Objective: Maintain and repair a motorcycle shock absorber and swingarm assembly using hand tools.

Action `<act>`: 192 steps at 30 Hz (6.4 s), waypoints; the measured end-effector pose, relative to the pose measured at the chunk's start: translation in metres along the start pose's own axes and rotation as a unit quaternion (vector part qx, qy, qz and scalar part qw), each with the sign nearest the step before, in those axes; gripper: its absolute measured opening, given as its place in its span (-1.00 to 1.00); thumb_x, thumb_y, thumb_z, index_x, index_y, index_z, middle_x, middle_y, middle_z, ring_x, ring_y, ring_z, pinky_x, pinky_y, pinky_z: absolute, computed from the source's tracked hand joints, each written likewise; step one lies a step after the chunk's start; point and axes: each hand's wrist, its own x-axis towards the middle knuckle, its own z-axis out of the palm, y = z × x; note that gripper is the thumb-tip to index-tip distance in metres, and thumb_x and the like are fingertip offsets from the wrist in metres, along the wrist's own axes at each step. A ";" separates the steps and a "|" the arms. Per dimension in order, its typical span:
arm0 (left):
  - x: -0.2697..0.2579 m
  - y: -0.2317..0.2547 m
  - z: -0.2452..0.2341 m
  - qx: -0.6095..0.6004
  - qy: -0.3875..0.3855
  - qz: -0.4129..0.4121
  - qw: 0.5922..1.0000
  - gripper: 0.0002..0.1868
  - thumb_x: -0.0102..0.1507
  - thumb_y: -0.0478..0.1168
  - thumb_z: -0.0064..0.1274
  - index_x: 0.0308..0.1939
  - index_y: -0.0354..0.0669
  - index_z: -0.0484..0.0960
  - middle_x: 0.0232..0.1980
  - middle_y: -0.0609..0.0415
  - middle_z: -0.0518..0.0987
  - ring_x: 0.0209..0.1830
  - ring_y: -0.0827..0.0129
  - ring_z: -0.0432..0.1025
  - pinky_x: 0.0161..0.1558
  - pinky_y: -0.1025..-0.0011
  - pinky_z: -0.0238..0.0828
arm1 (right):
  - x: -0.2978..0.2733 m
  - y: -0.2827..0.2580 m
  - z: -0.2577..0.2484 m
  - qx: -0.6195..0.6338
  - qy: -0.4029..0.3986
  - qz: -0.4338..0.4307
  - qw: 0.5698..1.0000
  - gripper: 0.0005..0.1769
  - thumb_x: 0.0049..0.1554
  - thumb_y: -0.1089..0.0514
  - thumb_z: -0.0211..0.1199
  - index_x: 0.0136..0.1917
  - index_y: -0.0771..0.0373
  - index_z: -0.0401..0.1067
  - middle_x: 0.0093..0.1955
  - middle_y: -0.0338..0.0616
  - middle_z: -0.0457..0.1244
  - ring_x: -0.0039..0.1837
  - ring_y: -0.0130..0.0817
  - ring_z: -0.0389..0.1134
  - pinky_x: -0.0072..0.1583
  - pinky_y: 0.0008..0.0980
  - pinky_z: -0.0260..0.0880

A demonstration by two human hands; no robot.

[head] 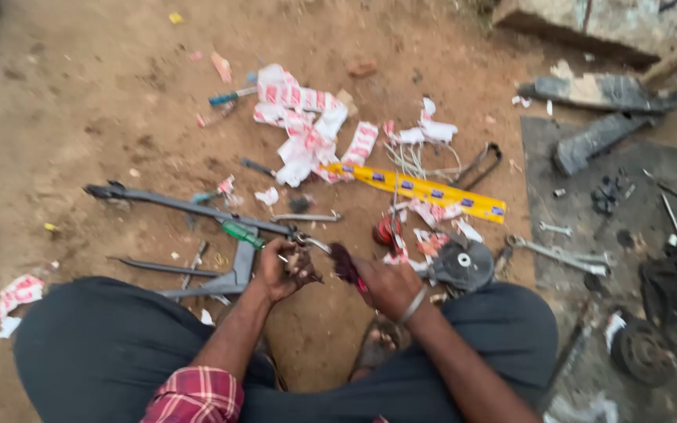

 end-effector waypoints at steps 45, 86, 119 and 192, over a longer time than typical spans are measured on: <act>-0.048 0.029 0.095 -0.029 -0.183 0.014 0.983 -0.50 0.43 -0.02 -0.05 -0.59 0.00 0.24 -0.67 0.27 0.13 -0.71 0.47 0.04 -0.60 0.36 -0.05 | -0.005 -0.020 0.004 0.471 0.041 0.340 0.813 -0.80 0.13 0.30 0.27 0.03 0.32 0.59 -0.21 -0.34 0.37 -0.17 -0.66 0.29 -0.10 -0.51 0.35; -0.157 0.147 0.092 0.750 -0.395 0.479 0.229 -0.68 0.19 -0.02 0.11 -0.41 -0.21 0.50 -0.31 -0.06 0.52 -0.14 0.01 0.48 0.17 0.04 0.36 | -0.028 -0.050 0.022 0.526 -0.237 0.347 0.740 -0.73 0.21 0.03 0.32 0.09 0.23 0.59 -0.29 -0.47 0.22 -0.21 -0.70 0.14 -0.15 -0.51 0.22; -0.021 0.060 0.048 -0.043 0.051 0.056 0.996 -0.33 0.23 0.41 -0.07 -0.22 -0.18 0.54 -0.37 -0.03 0.50 -0.50 0.22 0.42 -0.33 -0.04 0.51 | 0.008 -0.035 -0.018 0.142 -0.035 0.131 0.981 -0.64 0.01 0.17 0.36 0.11 0.23 0.50 -0.21 0.05 0.42 -0.25 0.04 0.43 -0.23 -0.07 0.38; -0.080 0.040 0.053 -0.028 0.187 0.180 0.965 -0.61 0.41 -0.15 -0.35 0.12 -0.35 0.46 -0.09 -0.30 0.48 -0.28 0.09 0.50 -0.25 0.22 0.51 | -0.031 -0.028 0.034 0.630 -0.126 0.416 0.643 -0.74 0.20 0.08 0.31 0.09 0.27 0.58 -0.31 -0.45 0.22 -0.29 -0.69 0.14 -0.25 -0.56 0.16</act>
